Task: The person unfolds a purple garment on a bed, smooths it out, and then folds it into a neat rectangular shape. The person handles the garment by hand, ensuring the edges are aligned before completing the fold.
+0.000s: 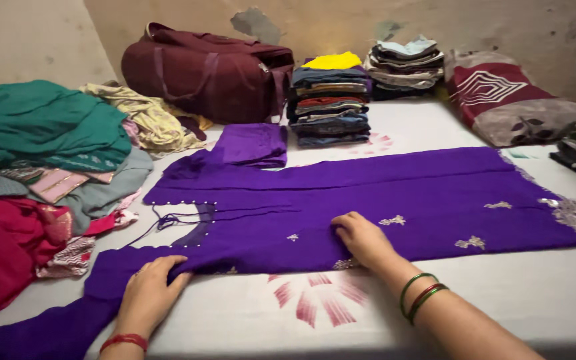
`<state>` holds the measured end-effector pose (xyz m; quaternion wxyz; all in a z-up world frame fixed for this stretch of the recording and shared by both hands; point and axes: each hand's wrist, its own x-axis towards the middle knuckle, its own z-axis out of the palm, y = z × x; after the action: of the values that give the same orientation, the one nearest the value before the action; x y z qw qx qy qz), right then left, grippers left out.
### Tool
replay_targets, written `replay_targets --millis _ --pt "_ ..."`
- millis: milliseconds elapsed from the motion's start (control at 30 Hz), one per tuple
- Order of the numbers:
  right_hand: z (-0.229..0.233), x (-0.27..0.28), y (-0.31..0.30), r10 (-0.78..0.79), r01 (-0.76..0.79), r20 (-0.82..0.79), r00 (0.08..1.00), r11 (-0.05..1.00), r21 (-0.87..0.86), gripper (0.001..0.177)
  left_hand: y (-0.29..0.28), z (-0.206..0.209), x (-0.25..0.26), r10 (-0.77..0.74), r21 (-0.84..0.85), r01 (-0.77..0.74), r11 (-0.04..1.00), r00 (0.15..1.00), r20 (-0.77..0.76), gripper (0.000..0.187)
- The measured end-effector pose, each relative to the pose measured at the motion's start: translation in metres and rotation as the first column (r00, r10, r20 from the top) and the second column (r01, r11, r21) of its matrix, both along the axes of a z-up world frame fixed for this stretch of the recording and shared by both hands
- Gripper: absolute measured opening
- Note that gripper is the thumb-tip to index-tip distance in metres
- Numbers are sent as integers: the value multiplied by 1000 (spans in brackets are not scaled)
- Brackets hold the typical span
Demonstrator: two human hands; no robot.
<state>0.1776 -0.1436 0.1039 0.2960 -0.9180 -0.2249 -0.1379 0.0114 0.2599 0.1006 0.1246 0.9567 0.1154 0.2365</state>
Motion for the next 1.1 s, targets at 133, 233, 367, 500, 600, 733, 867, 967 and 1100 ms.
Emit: replay_targets --millis 133,233,367,500,600,733,867,967,1100 --pt "-11 20 1 -19 17 -20 1000 996 -92 30 22 7 10 -93 -269 75 960 994 -57 35" --pt "-11 18 2 -38 34 -42 998 995 -92 35 29 14 8 3 -85 -15 996 990 -140 32" --pt "-1 12 5 -113 104 -88 990 989 -101 41 30 30 7 -4 -72 -3 997 995 -102 26" --pt "4 13 7 -134 122 -97 986 985 -120 45 24 48 15 25 -202 -26 979 1000 -10 26" --pt "-1 13 5 -158 155 -59 986 987 -51 35 19 58 31 43 -171 -34 985 998 50 24" --pt "-10 13 1 -193 193 6 981 981 9 23 20 61 57 94 -94 -96 991 995 -30 21" --pt "-15 11 2 -213 210 85 973 977 48 30 30 40 82 109 15 -108 994 991 -80 17" --pt "-12 8 4 -249 250 17 968 968 -15 39 33 14 92 121 248 -93 964 988 -100 20" --pt "-12 10 5 -274 267 -58 960 958 -104 43 21 7 87 144 475 -167 864 986 84 14"
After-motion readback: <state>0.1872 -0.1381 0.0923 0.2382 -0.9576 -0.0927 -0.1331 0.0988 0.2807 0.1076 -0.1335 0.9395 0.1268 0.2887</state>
